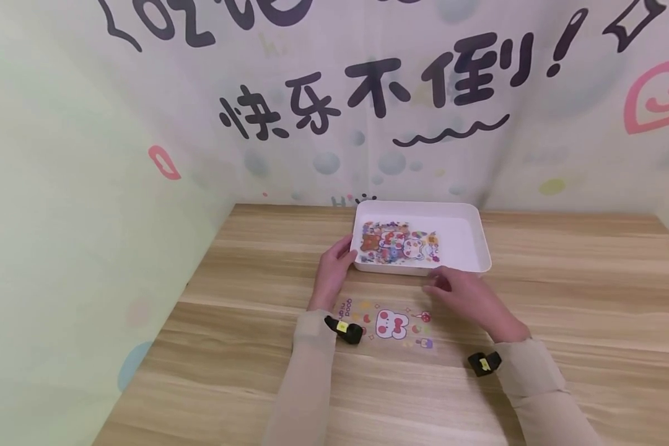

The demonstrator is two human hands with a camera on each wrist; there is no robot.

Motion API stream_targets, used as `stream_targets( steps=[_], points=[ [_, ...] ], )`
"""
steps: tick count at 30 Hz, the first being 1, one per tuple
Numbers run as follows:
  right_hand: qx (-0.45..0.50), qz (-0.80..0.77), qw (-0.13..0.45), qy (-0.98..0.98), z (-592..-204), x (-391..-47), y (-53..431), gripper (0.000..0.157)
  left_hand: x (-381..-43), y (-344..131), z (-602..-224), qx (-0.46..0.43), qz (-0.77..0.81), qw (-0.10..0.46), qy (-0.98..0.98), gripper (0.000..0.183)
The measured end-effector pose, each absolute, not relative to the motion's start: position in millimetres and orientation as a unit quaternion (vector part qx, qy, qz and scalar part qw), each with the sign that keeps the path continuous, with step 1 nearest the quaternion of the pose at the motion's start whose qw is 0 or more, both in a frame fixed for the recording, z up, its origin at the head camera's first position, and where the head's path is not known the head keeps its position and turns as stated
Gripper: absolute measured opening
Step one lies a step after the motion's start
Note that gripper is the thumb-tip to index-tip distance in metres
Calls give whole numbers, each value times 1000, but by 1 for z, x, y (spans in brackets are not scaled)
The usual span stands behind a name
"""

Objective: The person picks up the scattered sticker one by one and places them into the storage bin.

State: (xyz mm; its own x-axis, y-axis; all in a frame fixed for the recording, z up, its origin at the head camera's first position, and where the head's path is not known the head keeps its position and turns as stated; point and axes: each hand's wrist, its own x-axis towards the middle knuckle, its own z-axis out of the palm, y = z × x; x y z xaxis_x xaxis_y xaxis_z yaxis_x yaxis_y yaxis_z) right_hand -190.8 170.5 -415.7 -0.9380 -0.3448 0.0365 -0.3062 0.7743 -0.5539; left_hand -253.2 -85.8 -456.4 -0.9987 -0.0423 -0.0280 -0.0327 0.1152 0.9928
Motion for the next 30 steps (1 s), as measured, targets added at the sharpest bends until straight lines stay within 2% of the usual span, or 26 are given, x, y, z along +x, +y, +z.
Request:
stream_targets(
  steps=[5, 12, 17, 24, 30],
  points=[
    [-180, -285, 77, 938, -418, -191, 170, 34, -253, -85, -455, 28, -662, 4, -749, 40],
    [-176, -288, 112, 935, -415, -187, 167, 54, -253, -84, -454, 31, -665, 3, -746, 40],
    [-175, -243, 103, 949, -414, -185, 163, 56, -253, -85, -455, 35, -665, 4, -746, 38],
    [-165, -197, 94, 962, -416, -179, 157, 69, -253, -85, -457, 29, -668, 7, -743, 39],
    [-162, -167, 87, 969, -412, -172, 154, 67, -253, -84, -457, 28, -668, 9, -744, 40]
  ],
)
